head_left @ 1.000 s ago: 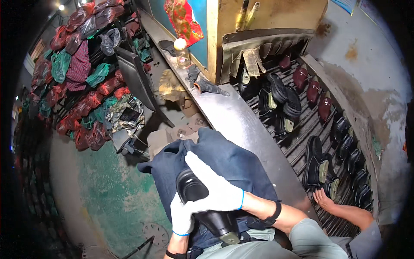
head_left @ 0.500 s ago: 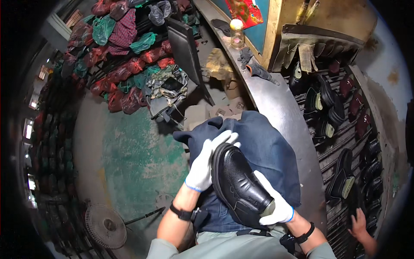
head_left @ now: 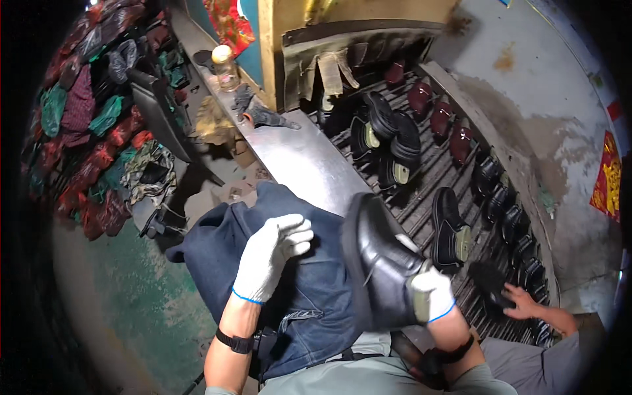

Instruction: The person repeatedly picks up black shoes from a rack, wipes them with a dark cloth, and returns them to the rack. The person handles multiple shoes one at a time, turning them over to wipe different surfaces.

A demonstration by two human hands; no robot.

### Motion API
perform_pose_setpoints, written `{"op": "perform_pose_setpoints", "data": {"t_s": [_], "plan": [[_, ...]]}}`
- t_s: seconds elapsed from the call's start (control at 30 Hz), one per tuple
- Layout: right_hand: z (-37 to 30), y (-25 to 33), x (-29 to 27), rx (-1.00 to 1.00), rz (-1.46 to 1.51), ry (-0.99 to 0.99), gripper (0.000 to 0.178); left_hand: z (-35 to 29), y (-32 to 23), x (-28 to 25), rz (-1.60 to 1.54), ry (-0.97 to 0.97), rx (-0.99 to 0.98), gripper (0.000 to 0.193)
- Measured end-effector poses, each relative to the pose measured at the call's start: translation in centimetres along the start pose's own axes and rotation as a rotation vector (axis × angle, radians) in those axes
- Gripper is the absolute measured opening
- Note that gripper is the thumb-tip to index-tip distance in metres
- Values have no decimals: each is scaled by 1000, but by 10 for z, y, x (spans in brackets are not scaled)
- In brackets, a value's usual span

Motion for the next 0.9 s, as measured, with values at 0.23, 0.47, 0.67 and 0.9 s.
{"op": "perform_pose_setpoints", "data": {"t_s": [0.23,0.47,0.67,0.9], "plan": [[64,122,-147,-119,-443,-613,89,-9,11,-12,226,22,-14,50],[178,161,-118,-651,-1068,-736,74,-28,-7,-23,336,-104,-7,39],[241,161,-82,-351,-536,-752,24,-24,0,6,301,-4,-53,43],[66,14,34,-533,-573,-417,59,-9,31,13,-34,185,-67,76]]}}
Point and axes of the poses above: each hand's wrist, its own z-axis towards the middle knuckle, its own x-axis out of the palm, y = z × x, the point moved 2 cm from there along z, towards the middle knuckle, and after that the axes turned 5 degrees about x, right-handed, at the moved point
